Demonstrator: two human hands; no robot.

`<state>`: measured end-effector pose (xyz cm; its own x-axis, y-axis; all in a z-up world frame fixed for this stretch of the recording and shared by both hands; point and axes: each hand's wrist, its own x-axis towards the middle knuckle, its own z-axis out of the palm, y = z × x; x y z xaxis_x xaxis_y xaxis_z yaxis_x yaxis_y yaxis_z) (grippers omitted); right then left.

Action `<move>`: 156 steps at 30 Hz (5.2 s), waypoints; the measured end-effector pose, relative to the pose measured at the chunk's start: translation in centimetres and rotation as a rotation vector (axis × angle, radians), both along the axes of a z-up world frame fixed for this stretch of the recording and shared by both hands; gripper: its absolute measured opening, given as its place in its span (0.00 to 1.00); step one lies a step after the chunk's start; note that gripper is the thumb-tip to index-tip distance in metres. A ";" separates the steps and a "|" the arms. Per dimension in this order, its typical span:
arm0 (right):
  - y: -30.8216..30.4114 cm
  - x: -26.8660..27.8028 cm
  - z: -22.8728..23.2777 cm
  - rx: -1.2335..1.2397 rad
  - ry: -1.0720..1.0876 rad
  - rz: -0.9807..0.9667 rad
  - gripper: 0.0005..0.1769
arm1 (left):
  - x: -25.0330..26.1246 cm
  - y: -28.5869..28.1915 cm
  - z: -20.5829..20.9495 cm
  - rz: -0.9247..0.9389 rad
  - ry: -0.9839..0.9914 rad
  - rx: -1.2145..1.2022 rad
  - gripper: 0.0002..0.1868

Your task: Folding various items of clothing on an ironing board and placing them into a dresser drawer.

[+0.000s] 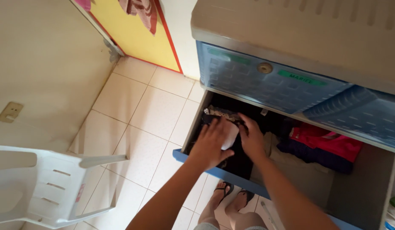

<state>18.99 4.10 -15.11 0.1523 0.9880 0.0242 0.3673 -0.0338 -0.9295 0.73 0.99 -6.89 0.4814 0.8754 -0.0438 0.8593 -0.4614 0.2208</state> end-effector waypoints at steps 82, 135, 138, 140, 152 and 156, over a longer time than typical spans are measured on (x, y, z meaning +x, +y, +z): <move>-1.7 -1.6 -0.2 -0.237 0.084 0.344 0.19 | -3.7 2.1 3.2 0.162 -0.101 -0.338 0.22; -12.4 17.9 4.7 -0.645 -0.256 -0.128 0.41 | 17.6 1.5 -11.5 0.771 -1.438 -1.933 0.31; -12.7 17.7 2.5 -0.271 -0.210 0.118 0.52 | 13.0 1.7 -13.4 0.817 -1.383 -1.806 0.22; -11.5 19.4 0.0 -0.448 -0.023 0.207 0.48 | 10.7 2.1 -10.4 0.750 -1.275 -1.687 0.23; -3.3 25.8 -7.2 -0.541 -0.651 -0.292 0.28 | 7.6 2.2 -6.7 0.673 -1.120 -1.319 0.24; -6.2 27.3 -7.9 -0.021 -0.341 -0.360 0.18 | 8.3 2.4 -7.9 0.679 -1.085 -1.274 0.18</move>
<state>46.30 -2.10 -23.02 0.4710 0.8749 0.1125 0.6117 -0.2320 -0.7563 8.98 3.36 -14.75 0.3605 0.5952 -0.7182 0.0530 0.7556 0.6528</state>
